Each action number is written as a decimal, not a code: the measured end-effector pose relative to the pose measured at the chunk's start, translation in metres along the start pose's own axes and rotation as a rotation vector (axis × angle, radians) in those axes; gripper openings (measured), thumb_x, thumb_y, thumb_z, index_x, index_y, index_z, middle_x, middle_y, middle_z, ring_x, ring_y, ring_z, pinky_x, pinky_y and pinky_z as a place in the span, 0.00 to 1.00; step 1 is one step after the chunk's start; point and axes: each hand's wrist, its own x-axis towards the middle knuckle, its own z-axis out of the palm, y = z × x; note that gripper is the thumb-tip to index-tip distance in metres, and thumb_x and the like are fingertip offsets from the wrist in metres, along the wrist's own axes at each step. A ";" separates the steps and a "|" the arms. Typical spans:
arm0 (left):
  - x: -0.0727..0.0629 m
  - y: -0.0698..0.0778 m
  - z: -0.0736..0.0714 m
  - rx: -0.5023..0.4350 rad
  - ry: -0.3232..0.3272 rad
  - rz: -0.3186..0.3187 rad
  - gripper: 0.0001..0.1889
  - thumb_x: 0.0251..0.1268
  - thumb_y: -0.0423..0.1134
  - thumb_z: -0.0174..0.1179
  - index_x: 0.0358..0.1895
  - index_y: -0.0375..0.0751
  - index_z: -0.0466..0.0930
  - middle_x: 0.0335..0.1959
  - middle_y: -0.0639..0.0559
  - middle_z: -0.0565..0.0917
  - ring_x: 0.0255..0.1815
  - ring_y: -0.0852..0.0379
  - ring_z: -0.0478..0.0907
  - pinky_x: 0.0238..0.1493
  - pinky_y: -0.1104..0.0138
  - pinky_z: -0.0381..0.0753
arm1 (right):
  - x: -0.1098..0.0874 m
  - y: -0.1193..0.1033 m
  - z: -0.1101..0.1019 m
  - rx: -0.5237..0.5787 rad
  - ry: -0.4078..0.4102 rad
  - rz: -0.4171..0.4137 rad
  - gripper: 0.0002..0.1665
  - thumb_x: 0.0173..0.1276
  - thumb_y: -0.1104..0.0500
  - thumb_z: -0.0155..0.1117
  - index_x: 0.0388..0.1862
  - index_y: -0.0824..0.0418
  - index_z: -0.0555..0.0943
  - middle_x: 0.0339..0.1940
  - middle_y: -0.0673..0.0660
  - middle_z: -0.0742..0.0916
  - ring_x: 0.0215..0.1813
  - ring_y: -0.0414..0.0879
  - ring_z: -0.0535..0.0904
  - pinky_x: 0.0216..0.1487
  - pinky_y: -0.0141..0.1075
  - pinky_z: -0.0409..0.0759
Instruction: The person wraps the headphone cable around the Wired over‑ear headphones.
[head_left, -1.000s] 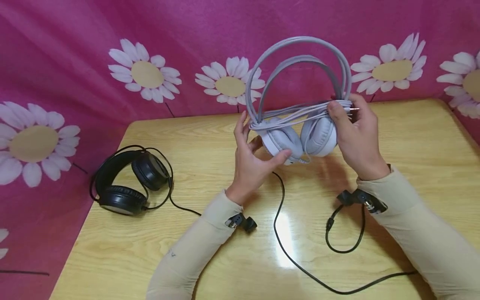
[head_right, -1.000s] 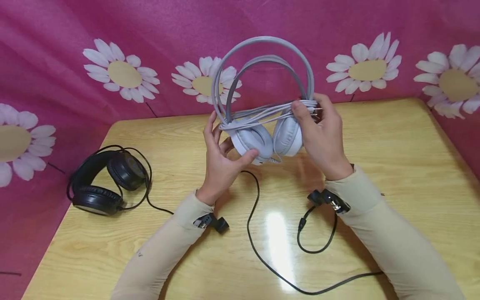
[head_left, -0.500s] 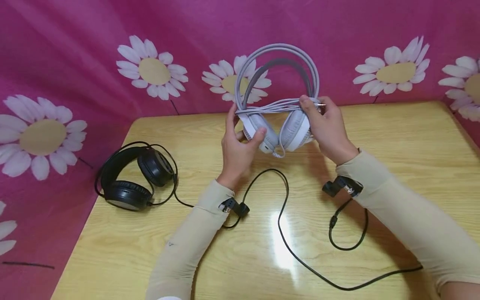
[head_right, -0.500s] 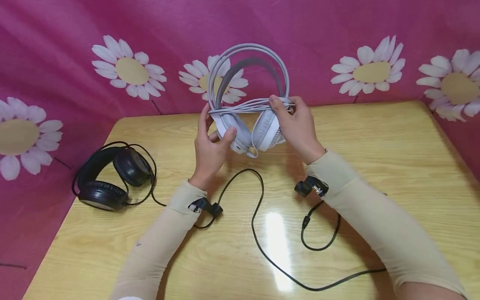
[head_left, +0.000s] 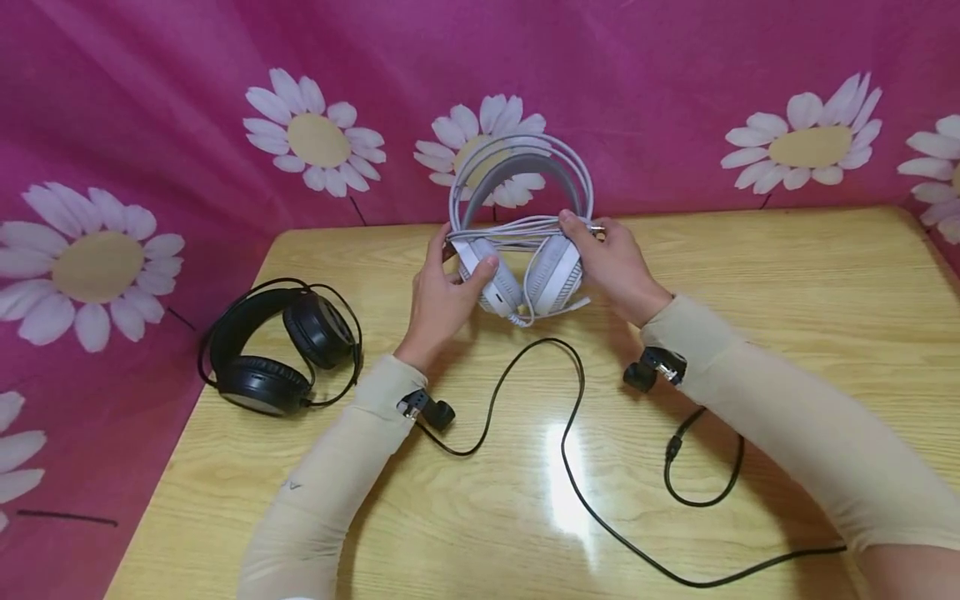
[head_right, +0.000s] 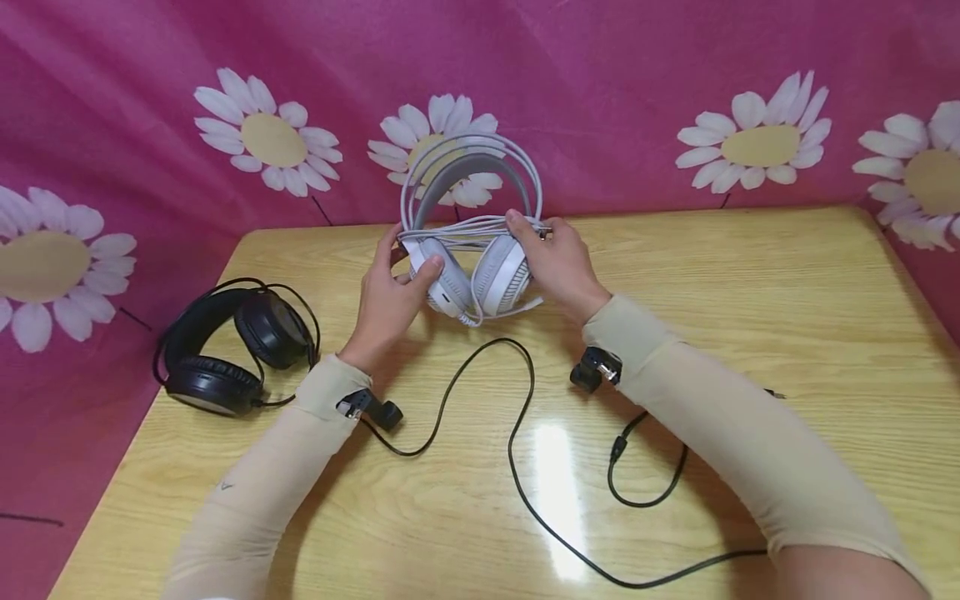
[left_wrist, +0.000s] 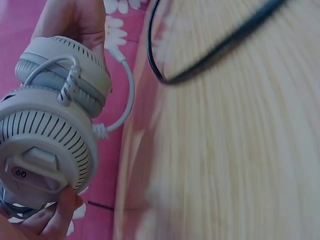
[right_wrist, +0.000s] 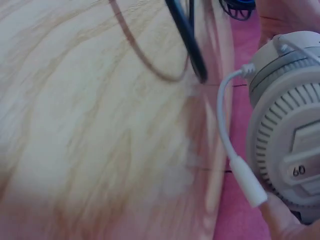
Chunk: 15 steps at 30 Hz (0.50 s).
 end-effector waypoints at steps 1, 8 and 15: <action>0.001 -0.002 -0.003 0.013 -0.008 -0.017 0.44 0.66 0.56 0.66 0.81 0.52 0.56 0.71 0.36 0.75 0.55 0.39 0.88 0.61 0.52 0.85 | 0.002 0.001 0.002 -0.002 -0.014 0.016 0.48 0.72 0.27 0.53 0.68 0.67 0.71 0.54 0.62 0.84 0.53 0.45 0.82 0.63 0.38 0.79; 0.011 -0.012 -0.019 0.090 -0.044 -0.111 0.43 0.67 0.62 0.62 0.81 0.53 0.58 0.71 0.40 0.78 0.69 0.45 0.79 0.72 0.52 0.75 | 0.015 0.007 0.017 0.026 -0.121 0.105 0.51 0.72 0.27 0.52 0.72 0.69 0.66 0.49 0.60 0.85 0.50 0.46 0.85 0.64 0.42 0.82; 0.016 -0.019 -0.030 0.141 -0.050 -0.177 0.45 0.68 0.66 0.58 0.82 0.48 0.57 0.69 0.39 0.79 0.69 0.46 0.79 0.73 0.52 0.75 | 0.028 0.011 0.031 0.115 -0.217 0.154 0.41 0.75 0.30 0.52 0.59 0.67 0.72 0.28 0.50 0.87 0.26 0.43 0.87 0.35 0.40 0.89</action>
